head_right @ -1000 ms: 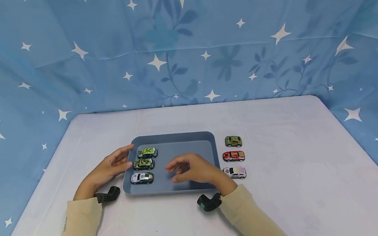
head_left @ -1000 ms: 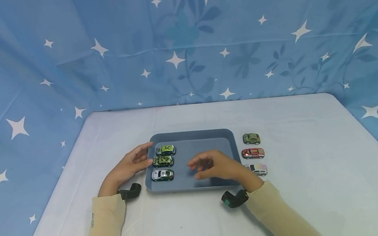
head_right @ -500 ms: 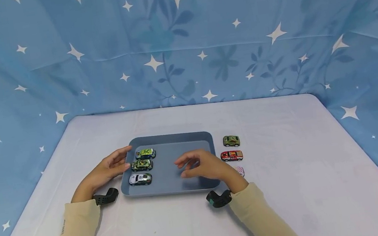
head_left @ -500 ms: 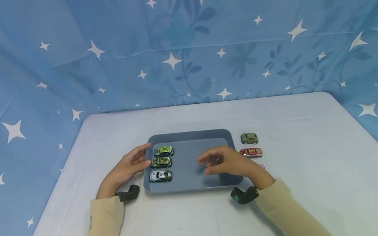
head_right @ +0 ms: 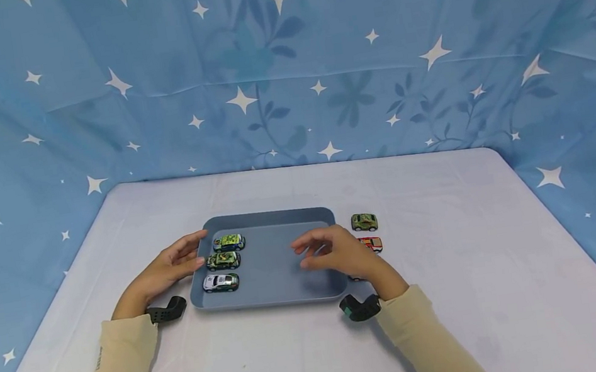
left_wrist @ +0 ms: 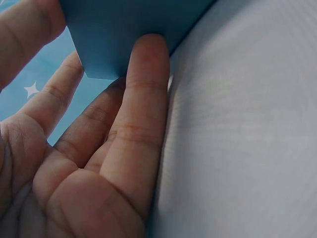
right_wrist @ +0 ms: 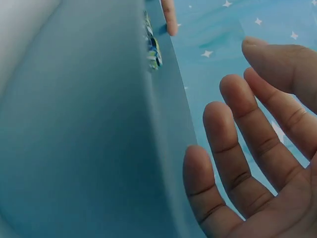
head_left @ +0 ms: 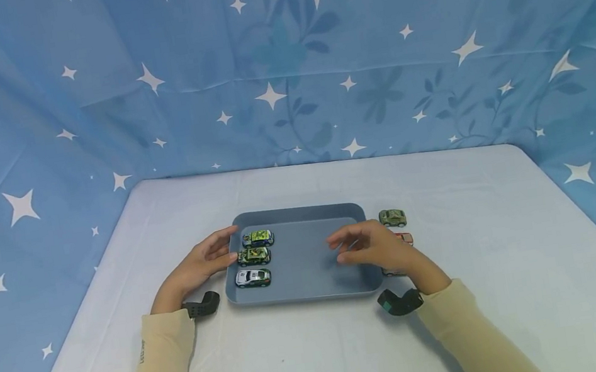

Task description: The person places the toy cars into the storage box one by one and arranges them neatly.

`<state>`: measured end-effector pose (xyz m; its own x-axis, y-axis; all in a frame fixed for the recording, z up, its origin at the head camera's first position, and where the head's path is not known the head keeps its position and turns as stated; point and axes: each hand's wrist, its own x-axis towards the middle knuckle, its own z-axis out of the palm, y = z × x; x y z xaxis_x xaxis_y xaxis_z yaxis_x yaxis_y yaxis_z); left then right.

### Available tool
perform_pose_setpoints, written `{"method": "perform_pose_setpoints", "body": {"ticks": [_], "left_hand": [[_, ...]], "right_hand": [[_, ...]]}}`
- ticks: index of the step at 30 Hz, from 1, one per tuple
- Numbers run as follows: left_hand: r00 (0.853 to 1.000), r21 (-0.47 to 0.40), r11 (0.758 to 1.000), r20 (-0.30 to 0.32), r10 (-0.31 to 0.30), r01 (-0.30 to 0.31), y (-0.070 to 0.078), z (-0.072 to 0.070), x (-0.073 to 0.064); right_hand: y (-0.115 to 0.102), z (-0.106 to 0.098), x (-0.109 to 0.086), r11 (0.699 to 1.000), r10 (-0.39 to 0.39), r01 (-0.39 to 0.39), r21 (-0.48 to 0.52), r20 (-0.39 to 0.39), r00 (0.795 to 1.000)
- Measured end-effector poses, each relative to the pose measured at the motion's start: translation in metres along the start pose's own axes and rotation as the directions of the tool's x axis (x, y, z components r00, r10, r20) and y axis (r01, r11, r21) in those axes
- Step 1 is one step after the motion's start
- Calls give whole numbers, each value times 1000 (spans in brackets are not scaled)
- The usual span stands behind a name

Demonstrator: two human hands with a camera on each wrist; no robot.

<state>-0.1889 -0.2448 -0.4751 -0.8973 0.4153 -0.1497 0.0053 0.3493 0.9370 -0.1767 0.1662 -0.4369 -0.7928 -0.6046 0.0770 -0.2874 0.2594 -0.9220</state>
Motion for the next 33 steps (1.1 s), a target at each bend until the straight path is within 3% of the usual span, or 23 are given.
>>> {"method": "perform_pose_setpoints", "body": {"ticks": [6,17,33], "left_hand": [[1000,2,1000,2,2,-2,0,0,0],[1000,-6,1000,1,3,-3,-1,-1,0],[1000,-10,1000,-4,-9,9,0,-1,-1]], "right_hand": [[3,-13,-7,1000,-18,18,4,-44,999],[7,-34,-20,999,24,-27,-28,-124,992],[9,-62,-34,976,55,-102,-191,-236,970]]}}
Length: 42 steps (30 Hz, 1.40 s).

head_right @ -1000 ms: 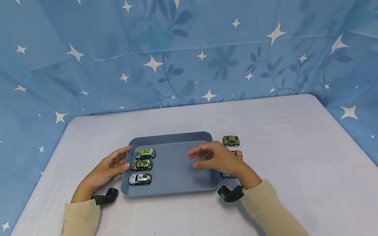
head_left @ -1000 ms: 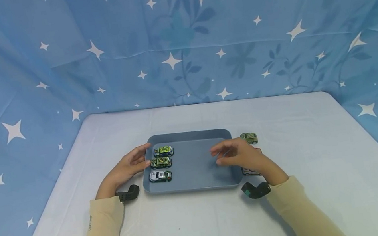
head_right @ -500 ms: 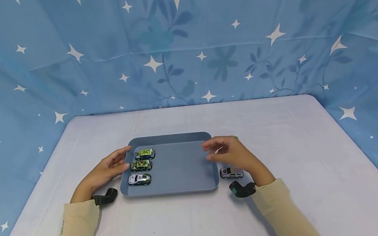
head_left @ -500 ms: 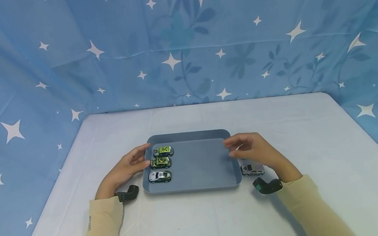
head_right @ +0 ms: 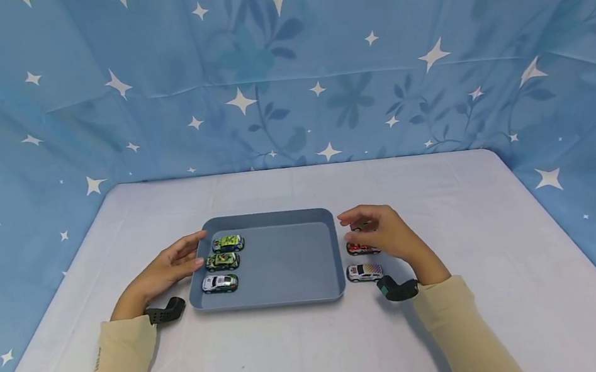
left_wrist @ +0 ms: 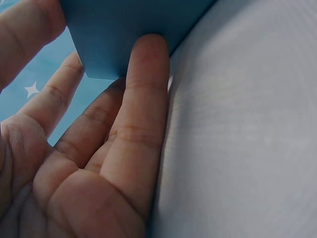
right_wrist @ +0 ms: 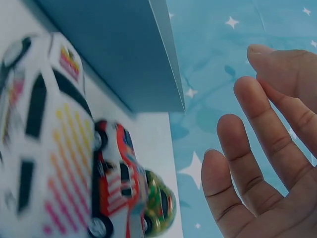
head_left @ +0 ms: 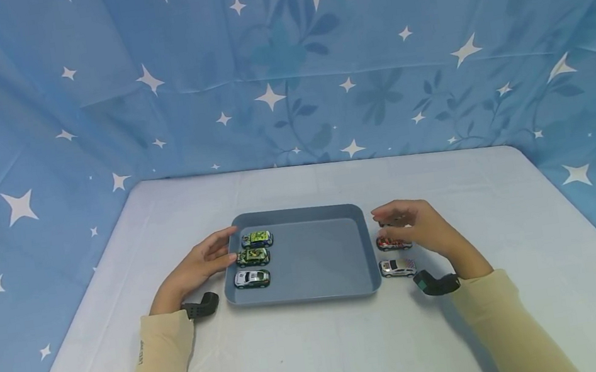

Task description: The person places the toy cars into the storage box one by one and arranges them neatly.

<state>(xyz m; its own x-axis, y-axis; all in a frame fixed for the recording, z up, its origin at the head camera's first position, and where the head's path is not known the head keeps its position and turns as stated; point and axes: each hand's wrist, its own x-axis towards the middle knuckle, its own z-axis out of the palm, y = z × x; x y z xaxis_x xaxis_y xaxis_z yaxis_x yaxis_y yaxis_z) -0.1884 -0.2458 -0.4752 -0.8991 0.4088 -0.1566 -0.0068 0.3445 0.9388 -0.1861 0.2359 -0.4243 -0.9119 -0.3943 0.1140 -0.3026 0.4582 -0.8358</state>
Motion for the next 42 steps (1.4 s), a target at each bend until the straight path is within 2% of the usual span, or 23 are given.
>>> {"method": "perform_pose_setpoints", "body": {"ticks": [11,21,29,42], "left_hand": [[1000,-8,1000,-4,-3,3,-2,0,-1],[1000,-9,1000,-1,15,-15,-3,0,0],[1000,-9,1000,1,7,-7,-4,1,0],[1000,-10,1000,3,2,-2,-2,0,0]], "right_hand": [[15,-19,0,999,38,-40,-36,-53,998],[27,-22,3,990,115,-120,-79,-63,991],[40,-24,6,982,154,-164,-90,-111,982],[55,-28,11,979,190,-193,-72,-41,981]]}}
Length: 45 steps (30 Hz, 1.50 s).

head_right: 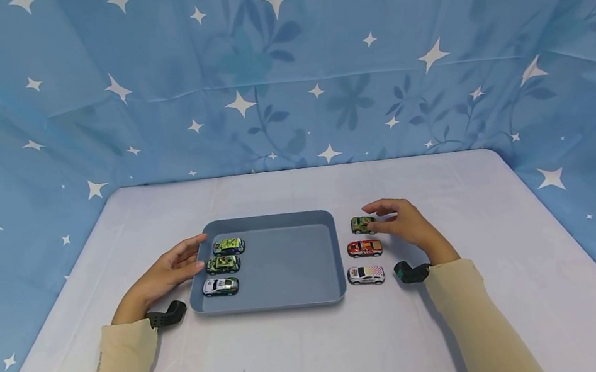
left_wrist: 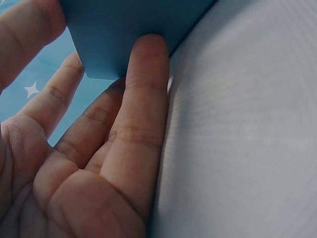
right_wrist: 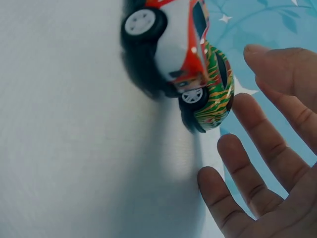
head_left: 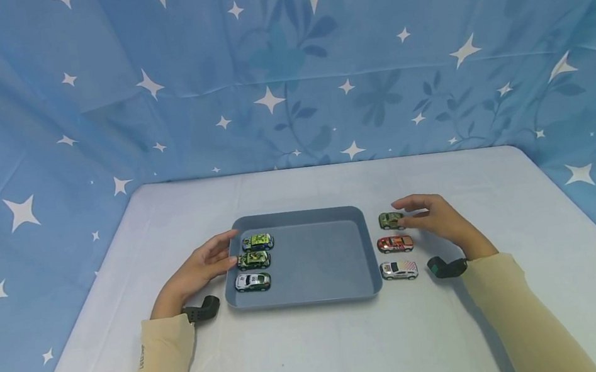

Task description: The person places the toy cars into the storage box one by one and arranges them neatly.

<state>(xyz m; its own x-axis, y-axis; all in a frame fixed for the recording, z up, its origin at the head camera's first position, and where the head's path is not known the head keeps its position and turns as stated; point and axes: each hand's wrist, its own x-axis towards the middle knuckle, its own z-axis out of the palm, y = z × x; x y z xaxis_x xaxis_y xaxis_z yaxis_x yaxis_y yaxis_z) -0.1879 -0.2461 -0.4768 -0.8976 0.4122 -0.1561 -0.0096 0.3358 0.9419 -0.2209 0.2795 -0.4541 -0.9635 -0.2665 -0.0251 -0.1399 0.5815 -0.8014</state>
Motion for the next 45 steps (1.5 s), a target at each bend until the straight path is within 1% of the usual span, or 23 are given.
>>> {"method": "perform_pose_setpoints", "body": {"ticks": [3,9,13,17,23,28,31,37,45], "left_hand": [[1000,0,1000,0,2,-2,0,0,-1],[1000,8,1000,-7,1,-1,2,-1,-1],[1000,10,1000,-11,-7,7,3,-1,0],[1000,3,1000,-13,-2,2,3,-2,0],[1000,4,1000,-13,4,-4,3,-1,1],[1000,6,1000,-10,3,-3,3,0,1],[1000,1,1000,-9,-8,8,4,0,1],[1000,5,1000,0,2,-2,2,1,1],[1000,18,1000,-6,-6,7,1,1,-1]], "right_hand": [[1,0,2,1000,16,-16,-3,20,1000],[2,0,6,999,10,-8,-33,56,998],[3,1,8,998,27,-24,-60,60,998],[3,2,9,995,49,-43,-86,64,997],[5,3,11,994,55,-48,-99,74,996],[6,5,11,991,61,-53,-119,67,996],[6,5,12,989,74,-66,-130,60,995],[7,6,12,984,101,-94,-154,40,994],[8,7,12,986,74,-71,-153,9,997]]}}
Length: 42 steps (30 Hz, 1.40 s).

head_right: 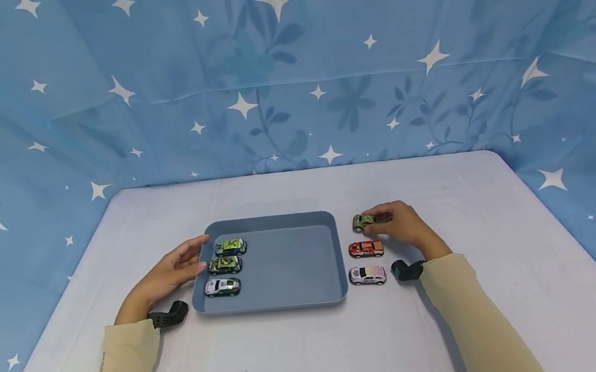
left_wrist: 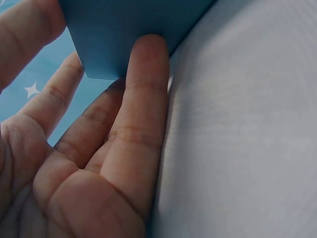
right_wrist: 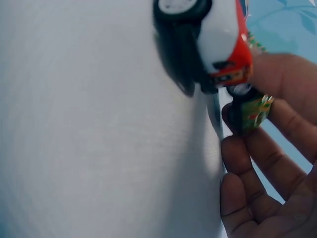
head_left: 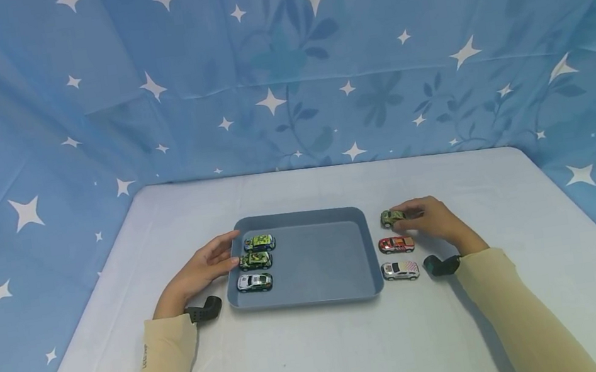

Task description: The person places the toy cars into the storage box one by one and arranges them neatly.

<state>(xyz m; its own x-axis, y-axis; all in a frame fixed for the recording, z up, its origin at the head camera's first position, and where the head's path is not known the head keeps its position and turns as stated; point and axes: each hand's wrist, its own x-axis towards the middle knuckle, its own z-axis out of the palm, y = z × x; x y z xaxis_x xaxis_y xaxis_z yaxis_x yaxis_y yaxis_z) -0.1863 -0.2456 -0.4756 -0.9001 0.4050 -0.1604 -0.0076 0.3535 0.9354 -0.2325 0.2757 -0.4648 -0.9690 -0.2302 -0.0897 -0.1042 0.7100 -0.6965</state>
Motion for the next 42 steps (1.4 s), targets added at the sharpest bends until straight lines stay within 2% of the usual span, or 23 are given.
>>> {"method": "perform_pose_setpoints", "body": {"ticks": [11,32,42], "left_hand": [[1000,4,1000,-2,4,-4,-2,0,-1],[1000,-12,1000,4,18,-18,1,0,0],[1000,-5,1000,1,9,-9,0,0,1]], "right_hand": [[-4,-4,-4,1000,-26,26,2,-23,999],[-23,-12,-15,997,-76,76,9,-8,997],[-34,-13,-19,990,-142,142,8,-1,990]]}}
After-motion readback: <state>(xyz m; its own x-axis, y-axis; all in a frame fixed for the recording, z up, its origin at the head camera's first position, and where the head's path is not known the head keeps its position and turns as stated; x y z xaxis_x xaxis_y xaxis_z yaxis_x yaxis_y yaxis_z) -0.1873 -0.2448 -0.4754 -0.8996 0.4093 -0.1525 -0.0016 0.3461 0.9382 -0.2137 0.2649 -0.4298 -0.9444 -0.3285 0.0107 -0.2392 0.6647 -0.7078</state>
